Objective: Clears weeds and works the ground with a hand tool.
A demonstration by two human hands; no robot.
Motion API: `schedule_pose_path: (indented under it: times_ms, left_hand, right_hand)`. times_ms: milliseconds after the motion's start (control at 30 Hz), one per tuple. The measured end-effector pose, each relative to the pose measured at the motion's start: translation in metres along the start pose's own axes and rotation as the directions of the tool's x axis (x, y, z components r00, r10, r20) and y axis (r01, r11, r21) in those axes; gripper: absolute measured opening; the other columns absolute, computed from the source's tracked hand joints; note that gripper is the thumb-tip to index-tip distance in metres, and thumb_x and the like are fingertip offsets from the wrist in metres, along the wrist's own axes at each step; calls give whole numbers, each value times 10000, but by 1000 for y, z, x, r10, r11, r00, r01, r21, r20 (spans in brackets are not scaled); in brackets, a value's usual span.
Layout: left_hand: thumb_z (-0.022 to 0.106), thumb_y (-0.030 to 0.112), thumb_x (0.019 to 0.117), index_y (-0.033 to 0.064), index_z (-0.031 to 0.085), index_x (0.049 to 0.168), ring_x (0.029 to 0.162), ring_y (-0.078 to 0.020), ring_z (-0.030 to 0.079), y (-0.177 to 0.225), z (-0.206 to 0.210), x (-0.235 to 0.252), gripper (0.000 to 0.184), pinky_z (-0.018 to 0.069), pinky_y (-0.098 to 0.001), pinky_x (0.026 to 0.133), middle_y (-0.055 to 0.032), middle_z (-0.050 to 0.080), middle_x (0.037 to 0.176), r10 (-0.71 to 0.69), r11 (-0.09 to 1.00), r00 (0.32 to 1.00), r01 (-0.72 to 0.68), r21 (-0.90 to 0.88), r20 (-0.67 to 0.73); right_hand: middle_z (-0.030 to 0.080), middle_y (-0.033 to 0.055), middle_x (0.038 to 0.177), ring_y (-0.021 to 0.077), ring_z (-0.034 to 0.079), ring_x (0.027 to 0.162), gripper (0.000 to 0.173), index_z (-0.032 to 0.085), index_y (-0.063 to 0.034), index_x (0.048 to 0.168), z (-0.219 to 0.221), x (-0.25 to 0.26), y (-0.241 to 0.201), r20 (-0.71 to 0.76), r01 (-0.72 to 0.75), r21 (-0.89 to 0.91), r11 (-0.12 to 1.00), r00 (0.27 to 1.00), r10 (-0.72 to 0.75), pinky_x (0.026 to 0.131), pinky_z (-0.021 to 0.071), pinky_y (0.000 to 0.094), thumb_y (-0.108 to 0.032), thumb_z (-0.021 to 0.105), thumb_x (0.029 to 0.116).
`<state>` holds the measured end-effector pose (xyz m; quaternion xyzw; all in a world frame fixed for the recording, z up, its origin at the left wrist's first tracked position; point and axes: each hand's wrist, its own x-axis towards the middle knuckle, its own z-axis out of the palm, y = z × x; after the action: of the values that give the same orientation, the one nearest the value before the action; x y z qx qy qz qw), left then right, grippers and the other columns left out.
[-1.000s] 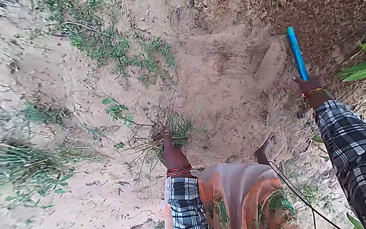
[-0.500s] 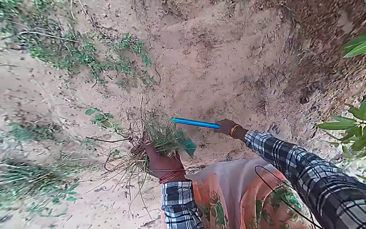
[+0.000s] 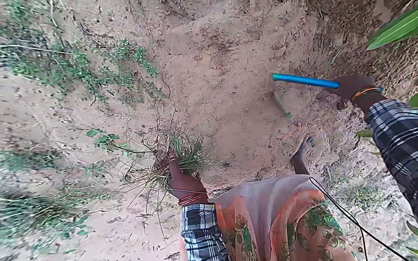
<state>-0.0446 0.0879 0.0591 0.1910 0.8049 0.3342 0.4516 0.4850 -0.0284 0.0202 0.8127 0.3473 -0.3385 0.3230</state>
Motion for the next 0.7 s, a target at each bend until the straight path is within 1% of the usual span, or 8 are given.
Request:
schedule_pose_path:
  times_ms: [167,267,333,400,500,600,667,700]
  left_hand:
    - [647,243,1003,103,595,1293,1108,-159,666,-10,-5,6,326,567,-397,953,-34,683,1170,19,999,999,-17,-29,39]
    - [602,237,1036,49,554,1361,1190,-182,625,-12,0,3,378,521,-417,1026,-94,651,1270,-23,1000,998,22,11,56]
    - [597,238,1040,48,535,1386,1217,-179,614,-14,2,3,400,512,-413,1044,-95,640,1299,-17,1000,998,16,15,64]
    - [630,261,1022,40,579,1334,1168,-185,648,-19,1,5,385,542,-418,1013,-91,674,1233,-10,1000,998,10,11,54]
    - [651,279,998,58,617,1240,1045,-157,684,-21,4,2,329,580,-386,929,-42,694,1099,12,999,999,-13,38,34]
    - [602,232,1028,58,579,1263,1008,-133,680,-17,12,-9,293,584,-358,889,-30,677,1087,24,997,999,-26,68,33]
    - [564,194,1039,79,568,1237,995,-116,674,-15,16,-14,229,573,-339,880,-10,674,1056,20,998,999,-22,63,33]
    - [552,193,1045,75,564,1237,999,-118,670,-16,17,-14,226,569,-339,884,-14,668,1057,10,998,999,-13,69,37]
  right_hand:
    - [625,425,1165,648,581,1124,557,635,58,1238,-29,-41,58,-123,-224,154,962,962,244,872,386,835,-459,579,1039]
    - [647,404,1118,630,608,1081,552,640,59,1219,-16,-49,54,-77,-158,182,971,982,174,864,422,814,-461,584,1042]
    - [690,341,1083,568,650,1039,448,691,9,1215,11,-56,16,9,11,213,977,1000,-13,875,460,775,-394,630,1030]
    - [716,266,966,483,689,936,412,724,-22,1107,53,-71,-43,124,196,233,952,966,-229,818,505,714,-417,673,1000]
    - [724,233,1019,444,692,1002,455,712,-40,1142,125,-101,-142,378,405,273,873,789,-484,859,514,673,-469,634,1011]
    - [700,257,1123,458,669,1092,553,659,-23,1206,185,-118,-213,533,514,279,811,620,-576,870,501,681,-536,565,1021]
    - [697,258,1143,464,663,1109,529,659,-21,1225,201,-111,-223,552,548,259,796,592,-587,875,496,682,-505,569,1033]
    - [709,248,1108,461,675,1075,499,678,-36,1200,205,-99,-214,528,554,232,800,619,-581,851,506,679,-495,587,1027]
